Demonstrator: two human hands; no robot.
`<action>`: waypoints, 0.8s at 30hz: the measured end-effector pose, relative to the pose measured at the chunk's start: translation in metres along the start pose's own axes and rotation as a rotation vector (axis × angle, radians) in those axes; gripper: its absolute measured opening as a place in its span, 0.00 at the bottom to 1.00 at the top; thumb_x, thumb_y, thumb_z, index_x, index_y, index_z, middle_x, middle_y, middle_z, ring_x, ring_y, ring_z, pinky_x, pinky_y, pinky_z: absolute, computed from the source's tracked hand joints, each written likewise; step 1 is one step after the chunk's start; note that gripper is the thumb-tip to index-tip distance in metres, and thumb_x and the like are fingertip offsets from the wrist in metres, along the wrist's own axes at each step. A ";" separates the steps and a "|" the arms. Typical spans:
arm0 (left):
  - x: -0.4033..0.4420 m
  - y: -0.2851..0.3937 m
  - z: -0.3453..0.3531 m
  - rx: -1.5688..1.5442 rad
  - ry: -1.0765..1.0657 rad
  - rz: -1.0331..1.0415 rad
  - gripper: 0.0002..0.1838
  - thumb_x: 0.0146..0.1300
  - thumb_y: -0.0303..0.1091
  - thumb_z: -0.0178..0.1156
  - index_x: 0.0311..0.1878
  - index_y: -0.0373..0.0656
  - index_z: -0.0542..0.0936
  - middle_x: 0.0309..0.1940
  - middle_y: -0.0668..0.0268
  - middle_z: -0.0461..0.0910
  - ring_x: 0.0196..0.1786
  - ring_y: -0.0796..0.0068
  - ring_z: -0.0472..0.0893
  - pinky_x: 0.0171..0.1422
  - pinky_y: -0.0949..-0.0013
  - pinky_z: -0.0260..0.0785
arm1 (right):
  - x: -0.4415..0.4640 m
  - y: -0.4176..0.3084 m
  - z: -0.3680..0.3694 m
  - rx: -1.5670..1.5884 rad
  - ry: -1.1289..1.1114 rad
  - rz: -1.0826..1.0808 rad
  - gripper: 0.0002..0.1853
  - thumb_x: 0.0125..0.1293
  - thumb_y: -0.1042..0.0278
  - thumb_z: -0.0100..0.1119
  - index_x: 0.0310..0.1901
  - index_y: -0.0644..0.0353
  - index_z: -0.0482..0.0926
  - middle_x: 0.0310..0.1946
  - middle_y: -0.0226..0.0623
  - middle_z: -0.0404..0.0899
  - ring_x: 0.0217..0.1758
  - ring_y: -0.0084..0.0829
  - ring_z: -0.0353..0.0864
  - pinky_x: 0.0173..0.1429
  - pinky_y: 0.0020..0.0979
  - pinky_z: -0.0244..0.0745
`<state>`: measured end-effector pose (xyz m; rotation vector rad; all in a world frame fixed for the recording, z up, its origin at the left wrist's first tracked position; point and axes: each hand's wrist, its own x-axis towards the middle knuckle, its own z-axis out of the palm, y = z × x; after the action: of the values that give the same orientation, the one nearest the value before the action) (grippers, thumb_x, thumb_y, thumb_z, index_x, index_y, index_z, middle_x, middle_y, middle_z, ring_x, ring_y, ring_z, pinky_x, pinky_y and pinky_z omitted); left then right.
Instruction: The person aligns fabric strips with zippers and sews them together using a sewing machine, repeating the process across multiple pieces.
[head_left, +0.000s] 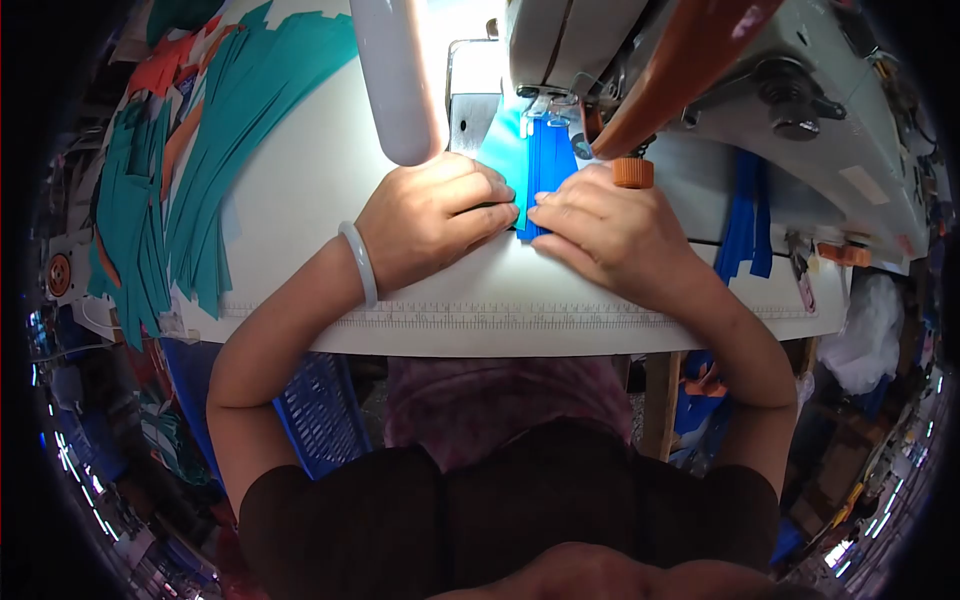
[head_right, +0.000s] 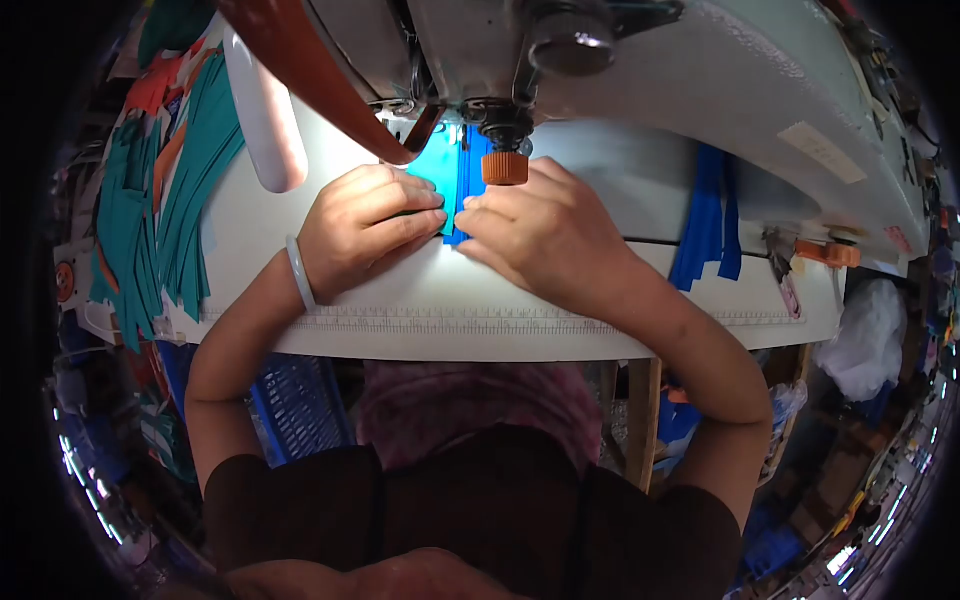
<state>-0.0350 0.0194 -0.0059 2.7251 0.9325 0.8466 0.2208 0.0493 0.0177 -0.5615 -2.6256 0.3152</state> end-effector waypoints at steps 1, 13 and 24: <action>0.000 -0.001 -0.001 -0.041 -0.012 -0.018 0.08 0.60 0.28 0.69 0.42 0.40 0.86 0.44 0.63 0.85 0.44 0.64 0.84 0.47 0.64 0.78 | 0.000 0.002 -0.001 0.030 -0.012 0.029 0.09 0.63 0.69 0.69 0.43 0.60 0.83 0.41 0.32 0.84 0.44 0.31 0.83 0.46 0.31 0.78; 0.002 0.005 -0.002 0.087 0.017 0.039 0.08 0.58 0.27 0.70 0.41 0.40 0.87 0.44 0.64 0.85 0.43 0.65 0.84 0.47 0.65 0.78 | -0.006 -0.016 0.010 -0.145 0.071 -0.040 0.10 0.63 0.70 0.68 0.46 0.61 0.84 0.40 0.32 0.83 0.44 0.30 0.82 0.47 0.30 0.77; 0.005 -0.001 -0.001 0.181 0.032 -0.083 0.10 0.64 0.32 0.66 0.47 0.42 0.85 0.51 0.66 0.82 0.51 0.66 0.83 0.50 0.66 0.77 | 0.007 0.002 0.014 -0.206 0.002 -0.049 0.15 0.61 0.77 0.63 0.51 0.62 0.83 0.45 0.35 0.82 0.46 0.32 0.82 0.48 0.33 0.77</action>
<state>-0.0328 0.0235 -0.0026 2.8058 1.1743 0.8314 0.2091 0.0522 0.0075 -0.5622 -2.6826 0.0292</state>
